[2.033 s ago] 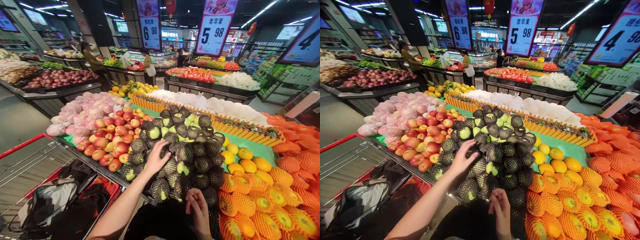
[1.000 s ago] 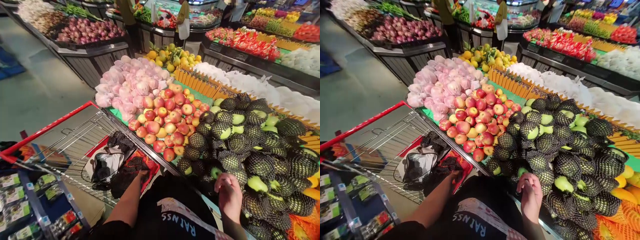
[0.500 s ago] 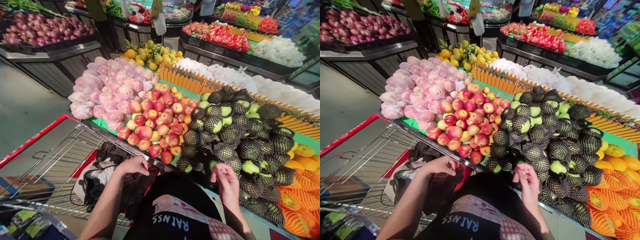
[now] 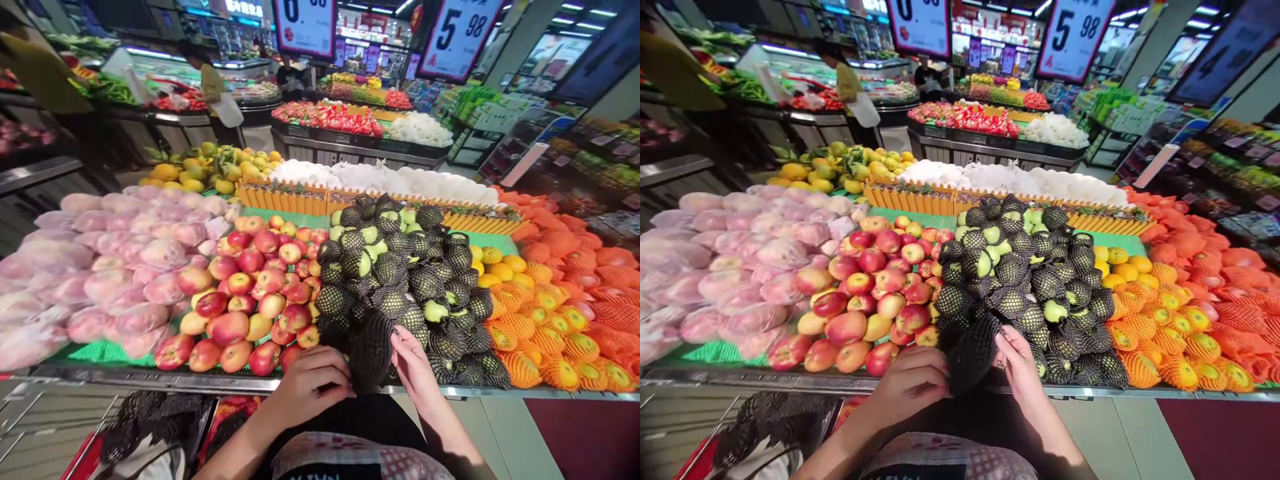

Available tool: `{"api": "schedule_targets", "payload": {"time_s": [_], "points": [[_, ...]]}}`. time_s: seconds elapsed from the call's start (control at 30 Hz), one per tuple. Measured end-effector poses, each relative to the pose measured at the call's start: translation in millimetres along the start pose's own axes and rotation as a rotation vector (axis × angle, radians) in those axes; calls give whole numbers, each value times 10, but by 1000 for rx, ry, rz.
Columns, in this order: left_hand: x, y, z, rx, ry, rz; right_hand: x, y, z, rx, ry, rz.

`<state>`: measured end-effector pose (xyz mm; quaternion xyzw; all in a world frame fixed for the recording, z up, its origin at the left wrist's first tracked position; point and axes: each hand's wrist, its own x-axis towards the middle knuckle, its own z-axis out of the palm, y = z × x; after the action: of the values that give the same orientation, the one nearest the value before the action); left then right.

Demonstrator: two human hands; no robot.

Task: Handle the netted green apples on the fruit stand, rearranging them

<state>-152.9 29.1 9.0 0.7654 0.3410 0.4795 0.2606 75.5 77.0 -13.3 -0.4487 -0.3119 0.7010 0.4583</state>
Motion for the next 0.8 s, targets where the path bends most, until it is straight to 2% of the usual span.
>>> {"api": "schedule_targets", "payload": {"time_s": [0.1, 0.17, 0.33, 0.43, 0.53, 0.67, 0.8], "points": [[-41, -119, 54, -47, 11, -113, -56, 31, -187, -4, 87, -46], [-41, -171, 97, -56, -1, -177, -115, 99, -264, 0, 85, -46], [48, -163, 218, -18, -191, -359, -251, 188, -199, -103, -226, -31], [127, -148, 261, -39, -237, -420, -265, 132, -121, -158, -260, -67], [183, -199, 278, -34, -105, -461, -232, 79, -156, -138, -179, -108], [180, -297, 286, 26, 117, -545, -188, 97, -336, -204, -20, -190], [118, -319, 311, 78, 242, -579, -163, 134, -449, -230, 22, -179]]}}
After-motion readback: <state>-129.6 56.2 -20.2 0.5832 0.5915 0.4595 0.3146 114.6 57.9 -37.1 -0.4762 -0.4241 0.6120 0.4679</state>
